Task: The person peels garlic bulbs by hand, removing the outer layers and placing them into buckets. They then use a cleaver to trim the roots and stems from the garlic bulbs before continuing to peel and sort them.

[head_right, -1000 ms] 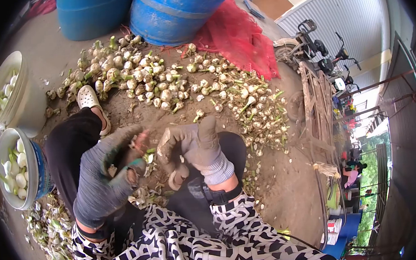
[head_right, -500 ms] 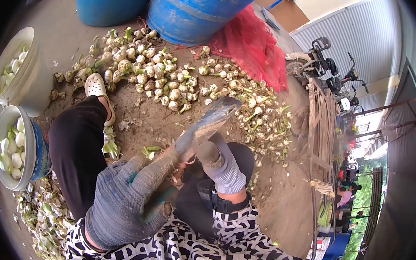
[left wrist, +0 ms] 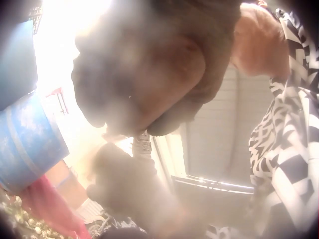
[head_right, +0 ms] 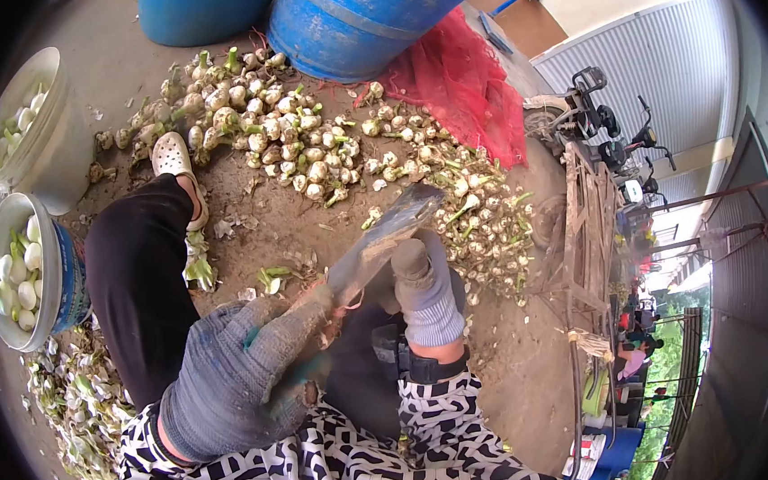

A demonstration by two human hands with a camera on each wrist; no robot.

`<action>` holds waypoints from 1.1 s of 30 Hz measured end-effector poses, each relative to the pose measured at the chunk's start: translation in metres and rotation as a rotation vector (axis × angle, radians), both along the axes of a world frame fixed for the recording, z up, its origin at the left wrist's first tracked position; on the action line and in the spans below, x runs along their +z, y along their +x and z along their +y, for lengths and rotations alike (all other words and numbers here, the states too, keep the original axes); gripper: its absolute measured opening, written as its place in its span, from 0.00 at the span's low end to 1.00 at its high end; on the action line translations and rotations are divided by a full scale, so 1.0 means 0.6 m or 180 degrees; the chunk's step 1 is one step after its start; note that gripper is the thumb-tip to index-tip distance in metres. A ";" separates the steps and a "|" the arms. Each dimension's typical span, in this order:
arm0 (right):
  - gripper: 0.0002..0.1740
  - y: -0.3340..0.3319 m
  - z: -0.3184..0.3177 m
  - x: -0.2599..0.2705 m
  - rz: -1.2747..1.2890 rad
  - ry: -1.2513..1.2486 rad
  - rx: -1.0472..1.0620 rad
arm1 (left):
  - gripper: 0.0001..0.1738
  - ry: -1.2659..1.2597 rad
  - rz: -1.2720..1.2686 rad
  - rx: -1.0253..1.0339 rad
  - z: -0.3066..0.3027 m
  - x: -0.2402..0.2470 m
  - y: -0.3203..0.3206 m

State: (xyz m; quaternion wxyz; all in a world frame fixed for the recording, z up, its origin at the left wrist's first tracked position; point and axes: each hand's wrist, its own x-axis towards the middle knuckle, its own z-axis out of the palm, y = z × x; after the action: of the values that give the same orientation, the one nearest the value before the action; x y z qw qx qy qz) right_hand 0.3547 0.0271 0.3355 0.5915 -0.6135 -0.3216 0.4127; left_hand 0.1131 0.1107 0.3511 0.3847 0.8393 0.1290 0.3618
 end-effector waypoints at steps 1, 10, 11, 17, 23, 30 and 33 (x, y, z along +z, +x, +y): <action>0.37 -0.003 0.000 -0.012 0.0001 0.0001 -0.0007 | 0.39 0.0001 0.0001 -0.0007 0.000 -0.003 0.002; 0.43 0.036 -0.005 -0.065 -0.0815 -0.0491 0.1209 | 0.38 -0.0129 0.0034 -0.0041 0.007 0.000 0.007; 0.45 0.016 -0.006 -0.080 -0.2287 -0.0598 0.1361 | 0.37 -0.0203 0.0111 -0.0054 0.010 -0.002 0.006; 0.38 0.033 -0.005 -0.135 -0.0943 -0.0240 0.0234 | 0.35 -0.0312 -0.0006 0.0043 0.001 -0.024 0.009; 0.32 0.069 0.034 0.009 0.1079 0.0696 0.1569 | 0.32 -0.0885 -0.0084 0.0436 -0.006 -0.040 0.026; 0.15 -0.122 0.014 0.022 -0.2966 0.0341 0.0432 | 0.52 -0.0393 -0.0048 0.0838 -0.014 -0.021 0.052; 0.11 -0.111 0.003 0.085 -0.1063 0.0316 -0.0095 | 0.54 -0.0238 -0.0874 0.0119 -0.013 -0.010 0.057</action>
State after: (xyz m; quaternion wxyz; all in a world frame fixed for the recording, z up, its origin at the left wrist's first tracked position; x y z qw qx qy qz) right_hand 0.2878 0.0287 0.3864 0.5654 -0.6483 -0.4262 0.2798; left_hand 0.1475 0.1030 0.3454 0.4229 0.7644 0.1042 0.4753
